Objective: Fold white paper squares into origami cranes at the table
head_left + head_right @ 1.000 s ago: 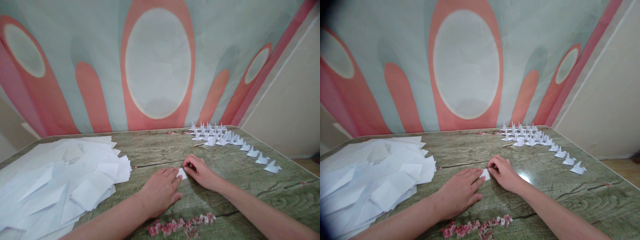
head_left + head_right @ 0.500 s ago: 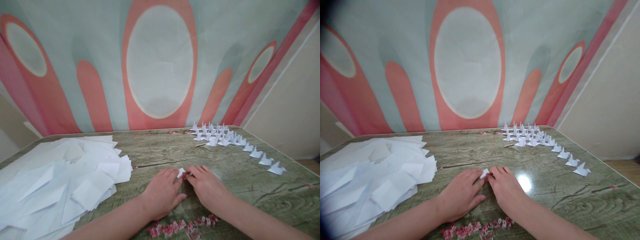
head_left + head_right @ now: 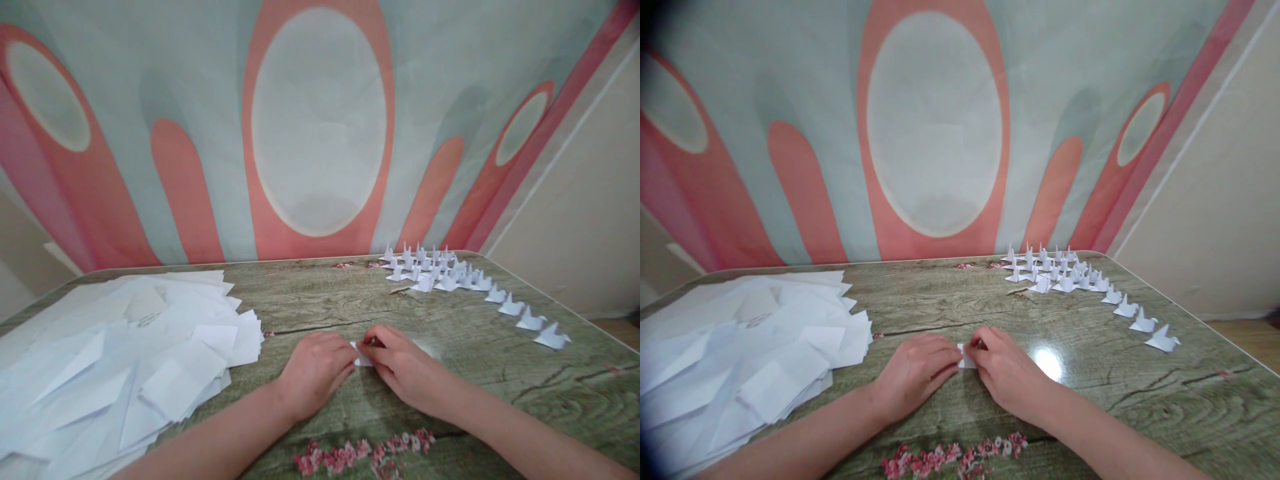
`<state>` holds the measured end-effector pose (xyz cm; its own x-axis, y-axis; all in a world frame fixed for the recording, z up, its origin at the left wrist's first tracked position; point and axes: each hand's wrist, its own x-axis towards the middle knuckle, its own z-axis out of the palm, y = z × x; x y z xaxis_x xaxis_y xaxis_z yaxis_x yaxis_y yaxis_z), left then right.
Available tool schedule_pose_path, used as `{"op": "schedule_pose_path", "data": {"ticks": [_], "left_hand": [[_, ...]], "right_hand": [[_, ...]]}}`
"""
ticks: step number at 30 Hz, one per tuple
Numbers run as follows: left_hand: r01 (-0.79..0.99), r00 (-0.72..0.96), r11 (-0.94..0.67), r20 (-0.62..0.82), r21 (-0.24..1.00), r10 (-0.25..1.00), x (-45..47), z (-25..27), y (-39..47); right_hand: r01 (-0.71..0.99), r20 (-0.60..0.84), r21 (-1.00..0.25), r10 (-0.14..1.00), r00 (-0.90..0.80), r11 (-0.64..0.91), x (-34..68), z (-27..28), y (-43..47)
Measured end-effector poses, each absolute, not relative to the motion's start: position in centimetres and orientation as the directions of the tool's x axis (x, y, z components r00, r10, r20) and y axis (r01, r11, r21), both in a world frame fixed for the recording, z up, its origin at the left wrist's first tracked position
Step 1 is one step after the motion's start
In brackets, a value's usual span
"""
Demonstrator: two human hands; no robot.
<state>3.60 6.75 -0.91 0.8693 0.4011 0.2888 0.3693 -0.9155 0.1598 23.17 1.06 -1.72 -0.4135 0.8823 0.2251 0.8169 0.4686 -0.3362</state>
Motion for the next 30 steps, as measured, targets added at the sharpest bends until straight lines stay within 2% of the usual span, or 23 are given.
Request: {"op": "schedule_pose_path", "data": {"ticks": [6,10,15,19,22,26,30], "left_hand": [[0.322,0.895,-0.917,0.242,0.234,0.376,3.5,-0.5,7.4],[0.33,0.888,-0.904,0.235,0.27,0.395,3.5,-0.6,7.4],[0.352,0.876,-0.887,0.228,0.3,0.425,3.6,-0.7,7.4],[0.357,0.873,-0.887,0.235,0.292,0.428,3.7,-0.5,7.3],[0.362,0.865,-0.879,0.24,0.31,0.441,3.8,-0.4,7.1],[0.369,0.845,-0.845,0.24,0.386,0.478,3.7,-0.4,7.0],[0.371,0.817,-0.791,0.235,0.487,0.527,3.8,-0.7,7.0]], "right_hand": [[0.731,0.246,-0.418,0.842,-0.481,0.54,23.7,-1.9,1.8],[0.722,0.265,-0.428,0.839,-0.474,0.543,24.1,-2.4,2.3],[0.757,0.274,-0.339,0.828,-0.489,0.559,24.2,-2.0,2.2],[0.777,0.187,-0.161,0.791,-0.582,0.609,23.9,-1.0,1.5],[0.801,0.152,-0.079,0.801,-0.579,0.593,23.7,-0.7,0.8],[0.825,0.121,-0.066,0.826,-0.551,0.561,23.6,-0.5,0.2],[0.825,0.114,-0.153,0.839,-0.532,0.544,23.7,-0.1,0.3]]}}
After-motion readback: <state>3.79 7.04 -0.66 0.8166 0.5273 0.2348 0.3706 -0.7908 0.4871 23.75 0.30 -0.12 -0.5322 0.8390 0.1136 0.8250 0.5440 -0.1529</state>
